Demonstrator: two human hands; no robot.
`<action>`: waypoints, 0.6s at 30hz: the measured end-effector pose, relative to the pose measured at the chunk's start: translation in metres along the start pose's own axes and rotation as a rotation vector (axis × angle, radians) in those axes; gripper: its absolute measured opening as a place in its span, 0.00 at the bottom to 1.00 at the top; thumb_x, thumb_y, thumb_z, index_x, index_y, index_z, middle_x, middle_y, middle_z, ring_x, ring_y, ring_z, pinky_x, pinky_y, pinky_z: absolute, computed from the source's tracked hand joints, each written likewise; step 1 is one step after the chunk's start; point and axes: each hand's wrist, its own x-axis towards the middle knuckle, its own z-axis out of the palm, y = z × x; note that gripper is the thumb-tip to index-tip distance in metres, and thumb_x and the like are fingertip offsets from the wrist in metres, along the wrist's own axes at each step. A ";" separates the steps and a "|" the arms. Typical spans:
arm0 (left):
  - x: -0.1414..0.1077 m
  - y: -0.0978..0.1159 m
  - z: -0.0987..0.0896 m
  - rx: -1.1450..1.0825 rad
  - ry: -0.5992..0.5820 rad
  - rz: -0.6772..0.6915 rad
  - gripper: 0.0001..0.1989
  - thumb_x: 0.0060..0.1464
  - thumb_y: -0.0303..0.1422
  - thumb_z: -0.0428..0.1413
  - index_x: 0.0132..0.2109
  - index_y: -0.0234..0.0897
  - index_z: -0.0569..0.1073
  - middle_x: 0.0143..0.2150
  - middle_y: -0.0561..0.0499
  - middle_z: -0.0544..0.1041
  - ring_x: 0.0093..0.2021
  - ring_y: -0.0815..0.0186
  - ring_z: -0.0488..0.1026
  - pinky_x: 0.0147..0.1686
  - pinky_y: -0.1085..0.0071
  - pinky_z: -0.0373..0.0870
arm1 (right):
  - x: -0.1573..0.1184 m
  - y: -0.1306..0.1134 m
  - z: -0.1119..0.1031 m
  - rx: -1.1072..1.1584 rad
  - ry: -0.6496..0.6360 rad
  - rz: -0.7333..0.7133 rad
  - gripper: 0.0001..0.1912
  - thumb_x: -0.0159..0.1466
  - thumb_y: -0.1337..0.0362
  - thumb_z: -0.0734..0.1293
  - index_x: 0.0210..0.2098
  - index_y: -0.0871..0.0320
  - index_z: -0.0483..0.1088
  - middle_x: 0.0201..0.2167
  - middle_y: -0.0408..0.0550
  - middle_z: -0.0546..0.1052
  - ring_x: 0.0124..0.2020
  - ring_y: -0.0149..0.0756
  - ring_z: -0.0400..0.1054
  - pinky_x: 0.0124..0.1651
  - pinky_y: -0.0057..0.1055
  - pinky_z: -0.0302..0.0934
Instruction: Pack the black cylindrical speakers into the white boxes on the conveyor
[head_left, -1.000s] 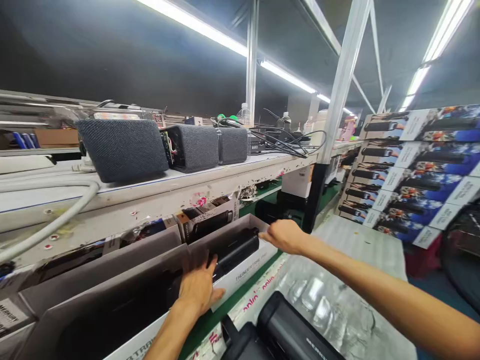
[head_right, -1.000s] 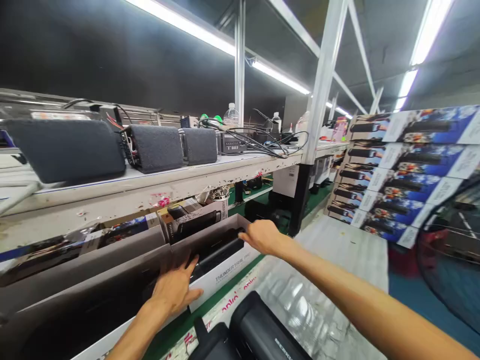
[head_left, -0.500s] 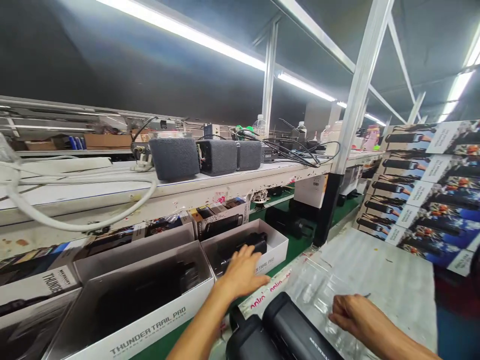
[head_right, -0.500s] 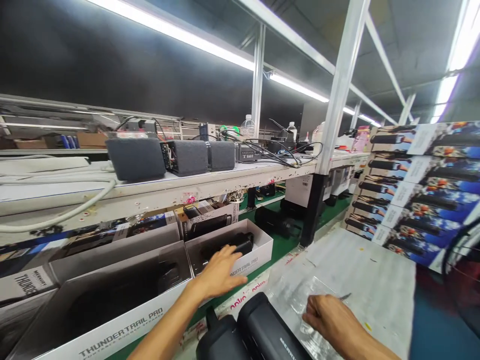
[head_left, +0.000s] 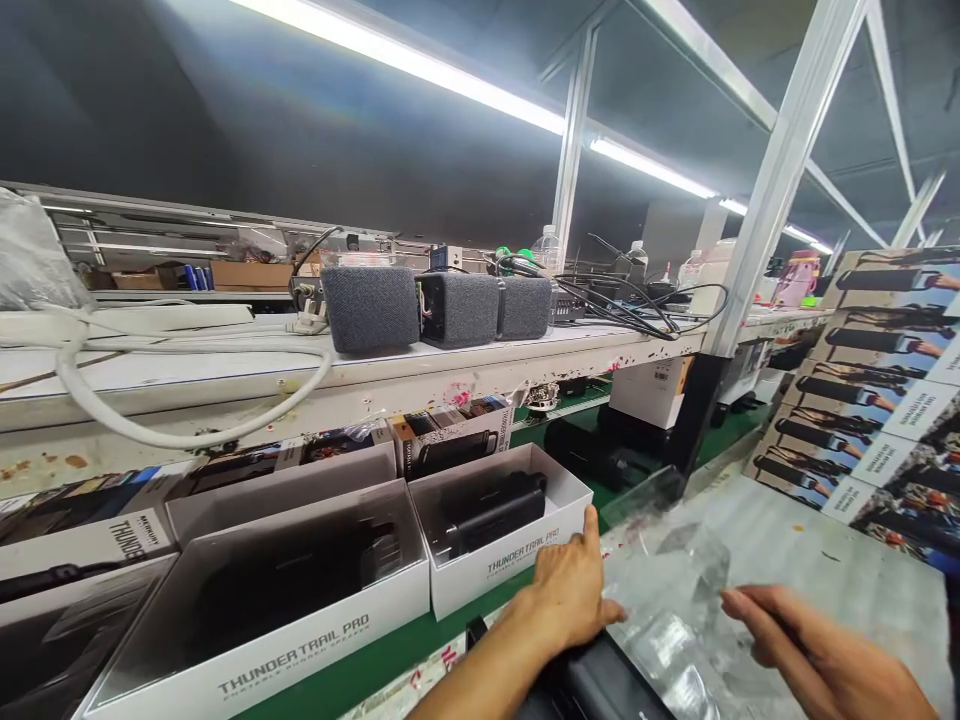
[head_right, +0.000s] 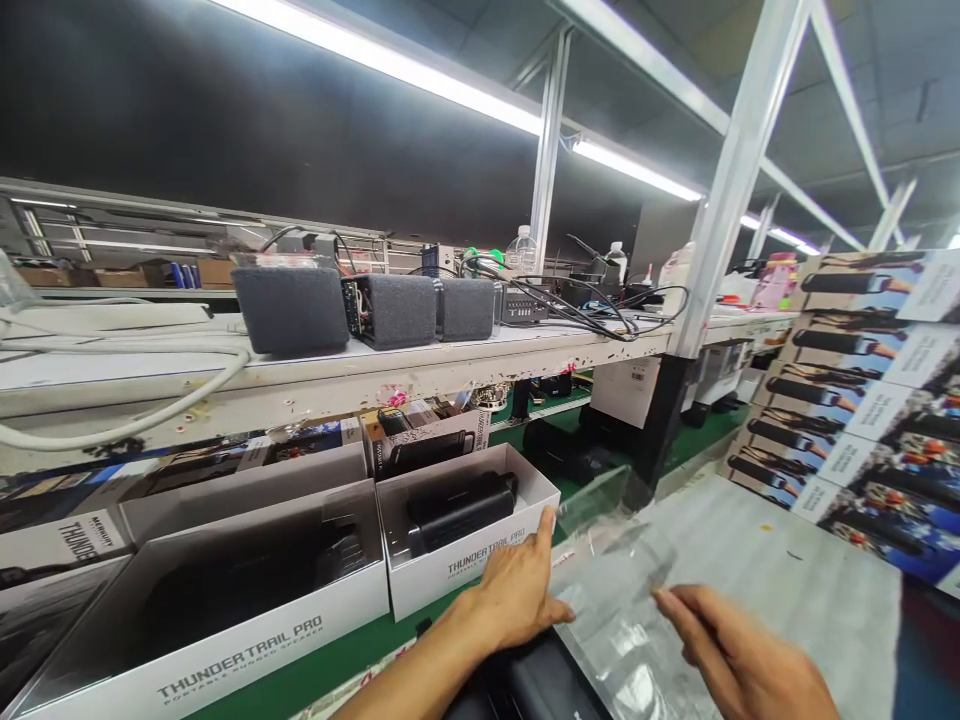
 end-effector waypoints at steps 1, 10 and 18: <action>0.001 -0.006 -0.006 0.000 0.031 0.013 0.62 0.51 0.43 0.68 0.75 0.31 0.33 0.66 0.29 0.68 0.62 0.39 0.71 0.61 0.48 0.71 | 0.010 -0.005 -0.003 0.007 0.015 0.028 0.28 0.62 0.33 0.62 0.33 0.50 0.75 0.21 0.45 0.75 0.18 0.36 0.70 0.21 0.28 0.65; 0.065 -0.109 -0.055 0.168 0.202 -0.298 0.46 0.41 0.41 0.72 0.65 0.35 0.66 0.67 0.33 0.67 0.67 0.36 0.63 0.66 0.44 0.62 | 0.170 -0.045 0.079 0.772 -0.151 0.300 0.34 0.47 0.32 0.75 0.31 0.57 0.70 0.25 0.45 0.75 0.20 0.28 0.60 0.22 0.26 0.57; 0.079 -0.136 -0.041 0.117 0.179 -0.403 0.60 0.27 0.34 0.76 0.69 0.33 0.61 0.69 0.29 0.63 0.68 0.31 0.60 0.65 0.40 0.62 | 0.215 0.002 0.167 0.954 -0.178 0.521 0.28 0.45 0.45 0.80 0.24 0.58 0.65 0.20 0.45 0.72 0.16 0.23 0.52 0.18 0.23 0.43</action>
